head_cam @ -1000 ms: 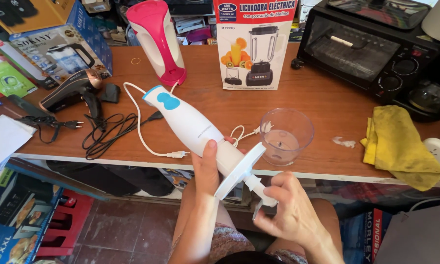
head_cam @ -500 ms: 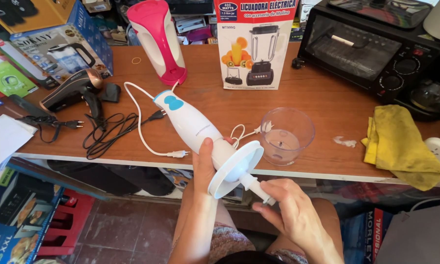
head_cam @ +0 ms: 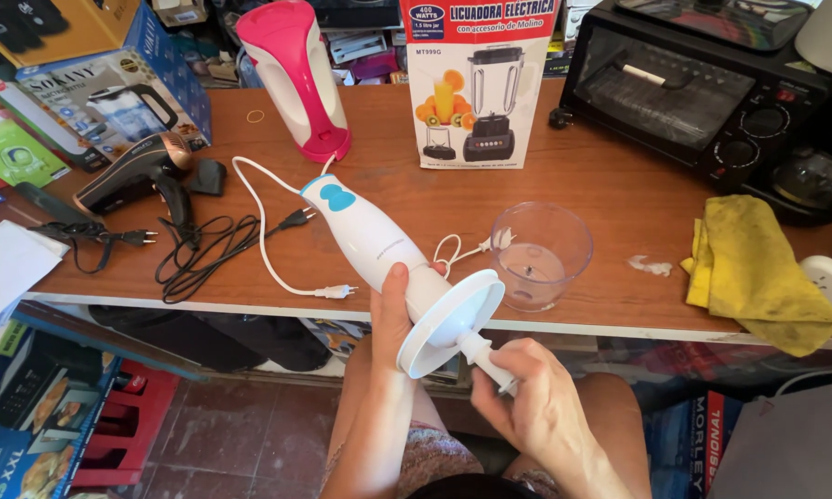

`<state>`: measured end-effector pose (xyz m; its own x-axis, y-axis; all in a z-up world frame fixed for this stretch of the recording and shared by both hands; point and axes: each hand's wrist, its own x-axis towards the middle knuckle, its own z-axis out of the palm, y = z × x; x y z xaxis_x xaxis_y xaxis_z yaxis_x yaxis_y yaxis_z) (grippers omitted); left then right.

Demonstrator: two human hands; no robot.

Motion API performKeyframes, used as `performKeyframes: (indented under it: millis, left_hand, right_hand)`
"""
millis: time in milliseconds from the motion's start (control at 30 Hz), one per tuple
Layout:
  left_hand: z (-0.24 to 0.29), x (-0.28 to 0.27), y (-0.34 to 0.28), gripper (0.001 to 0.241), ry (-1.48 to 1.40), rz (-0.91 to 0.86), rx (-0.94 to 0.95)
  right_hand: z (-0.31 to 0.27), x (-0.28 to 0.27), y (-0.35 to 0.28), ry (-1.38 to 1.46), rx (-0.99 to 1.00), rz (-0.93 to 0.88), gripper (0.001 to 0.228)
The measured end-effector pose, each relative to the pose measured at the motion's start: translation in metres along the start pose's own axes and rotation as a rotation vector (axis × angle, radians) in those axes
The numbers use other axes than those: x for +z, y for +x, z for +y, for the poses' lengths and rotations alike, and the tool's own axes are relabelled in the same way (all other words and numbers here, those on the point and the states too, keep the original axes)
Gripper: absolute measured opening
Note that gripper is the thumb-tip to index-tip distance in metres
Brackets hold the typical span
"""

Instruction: Assembling a hand blender and plugging it into a power outlet

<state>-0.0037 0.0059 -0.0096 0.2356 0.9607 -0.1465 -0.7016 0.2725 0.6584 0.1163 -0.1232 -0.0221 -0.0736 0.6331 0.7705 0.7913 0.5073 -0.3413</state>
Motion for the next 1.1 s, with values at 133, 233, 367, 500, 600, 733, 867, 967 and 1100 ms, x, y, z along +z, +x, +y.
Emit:
performKeyframes:
  millis: [133, 233, 367, 500, 600, 733, 867, 967, 1100]
  left_hand:
    - [0.002, 0.004, -0.004, 0.046, 0.030, 0.000, 0.023]
    - [0.002, 0.005, -0.003, 0.051, 0.031, 0.039, 0.054]
    - [0.000, 0.000, -0.001, 0.050, 0.047, 0.018, 0.095]
    - [0.000, -0.002, 0.000, 0.046, 0.035, -0.081, 0.153]
    - [0.000, -0.005, 0.002, 0.048, 0.039, -0.130, 0.174]
    - [-0.002, -0.005, 0.002, 0.048, 0.054, -0.151, 0.194]
    - [-0.003, -0.003, 0.001, 0.043, 0.084, -0.156, 0.242]
    - [-0.002, -0.001, 0.001, 0.042, 0.092, -0.158, 0.268]
    - [-0.007, -0.005, 0.009, 0.046, 0.052, -0.198, 0.289]
  right_hand:
    - [0.005, 0.007, -0.013, 0.104, 0.122, 0.010, 0.039]
    - [0.010, 0.014, -0.023, 0.215, 0.293, -0.022, 0.037]
    - [0.010, 0.023, -0.037, 0.173, 0.439, 0.003, 0.037]
    - [0.007, 0.020, -0.037, 0.269, 0.786, -0.076, 0.036]
    - [-0.006, 0.013, -0.018, 0.555, 0.715, -0.017, 0.022]
    - [-0.010, 0.017, -0.012, 0.776, 0.676, 0.066, 0.017]
    - [-0.006, 0.025, -0.015, 0.965, 0.684, 0.144, 0.017]
    - [0.000, 0.030, -0.019, 1.064, 0.717, 0.162, 0.018]
    - [0.005, 0.030, -0.021, 1.035, 0.724, 0.203, 0.019]
